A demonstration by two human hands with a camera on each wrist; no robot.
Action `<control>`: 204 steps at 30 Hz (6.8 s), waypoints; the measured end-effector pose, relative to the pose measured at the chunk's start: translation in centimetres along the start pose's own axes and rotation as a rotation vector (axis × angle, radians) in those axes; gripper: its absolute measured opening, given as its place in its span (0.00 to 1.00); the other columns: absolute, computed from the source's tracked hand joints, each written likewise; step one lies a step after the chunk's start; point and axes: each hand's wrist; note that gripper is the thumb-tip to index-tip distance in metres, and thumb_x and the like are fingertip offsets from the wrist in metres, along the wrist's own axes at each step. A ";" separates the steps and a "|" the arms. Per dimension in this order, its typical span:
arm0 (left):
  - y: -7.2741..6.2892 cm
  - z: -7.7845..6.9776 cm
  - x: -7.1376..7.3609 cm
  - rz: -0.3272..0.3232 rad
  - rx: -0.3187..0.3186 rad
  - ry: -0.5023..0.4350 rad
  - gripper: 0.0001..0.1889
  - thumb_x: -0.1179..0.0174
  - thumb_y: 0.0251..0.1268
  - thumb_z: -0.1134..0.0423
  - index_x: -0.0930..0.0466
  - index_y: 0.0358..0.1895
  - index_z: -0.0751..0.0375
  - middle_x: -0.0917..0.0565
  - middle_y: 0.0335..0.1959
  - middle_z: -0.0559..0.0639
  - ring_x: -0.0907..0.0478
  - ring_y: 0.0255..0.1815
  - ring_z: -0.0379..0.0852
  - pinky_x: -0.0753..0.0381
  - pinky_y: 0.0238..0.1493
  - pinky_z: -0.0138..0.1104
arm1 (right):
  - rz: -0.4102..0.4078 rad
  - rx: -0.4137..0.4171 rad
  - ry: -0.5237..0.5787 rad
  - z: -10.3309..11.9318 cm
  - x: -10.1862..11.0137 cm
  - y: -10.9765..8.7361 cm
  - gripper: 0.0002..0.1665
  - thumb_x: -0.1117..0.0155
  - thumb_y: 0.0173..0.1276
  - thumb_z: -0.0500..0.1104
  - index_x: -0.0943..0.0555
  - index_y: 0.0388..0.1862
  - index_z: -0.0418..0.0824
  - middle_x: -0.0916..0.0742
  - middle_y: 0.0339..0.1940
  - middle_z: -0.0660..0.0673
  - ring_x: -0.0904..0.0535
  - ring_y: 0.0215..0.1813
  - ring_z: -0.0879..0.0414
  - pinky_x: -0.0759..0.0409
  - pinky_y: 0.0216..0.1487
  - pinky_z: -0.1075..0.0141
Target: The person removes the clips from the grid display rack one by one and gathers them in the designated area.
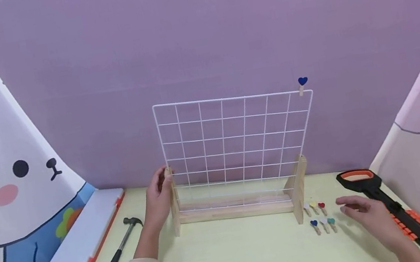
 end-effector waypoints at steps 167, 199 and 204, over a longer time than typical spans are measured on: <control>-0.1 -0.6 -0.4 -0.034 -0.011 0.035 0.25 0.51 0.84 0.50 0.31 0.74 0.57 0.20 0.68 0.58 0.25 0.64 0.50 0.26 0.55 0.19 | -0.084 0.196 0.001 9.4 5.5 2.9 0.27 0.37 0.76 0.57 0.18 0.65 0.43 0.18 0.48 0.77 0.22 0.50 0.79 0.22 0.45 0.82; -0.1 -0.8 -0.4 -0.030 0.007 0.041 0.26 0.52 0.84 0.49 0.33 0.76 0.56 0.21 0.69 0.56 0.26 0.65 0.48 0.26 0.58 0.21 | -0.039 0.047 0.191 0.9 1.6 1.8 0.24 0.32 0.74 0.51 0.17 0.63 0.40 0.12 0.45 0.70 0.17 0.48 0.76 0.21 0.49 0.80; 0.0 -0.8 -0.4 -0.021 0.016 0.035 0.27 0.52 0.84 0.49 0.34 0.76 0.58 0.22 0.70 0.57 0.26 0.65 0.50 0.24 0.62 0.29 | -0.041 0.034 0.177 0.4 1.5 1.9 0.25 0.31 0.73 0.52 0.17 0.63 0.40 0.10 0.44 0.65 0.16 0.47 0.74 0.21 0.48 0.80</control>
Point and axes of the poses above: each hand's wrist, its own y-axis towards the middle knuckle, its own x-axis out of the back of the hand, z = x × y
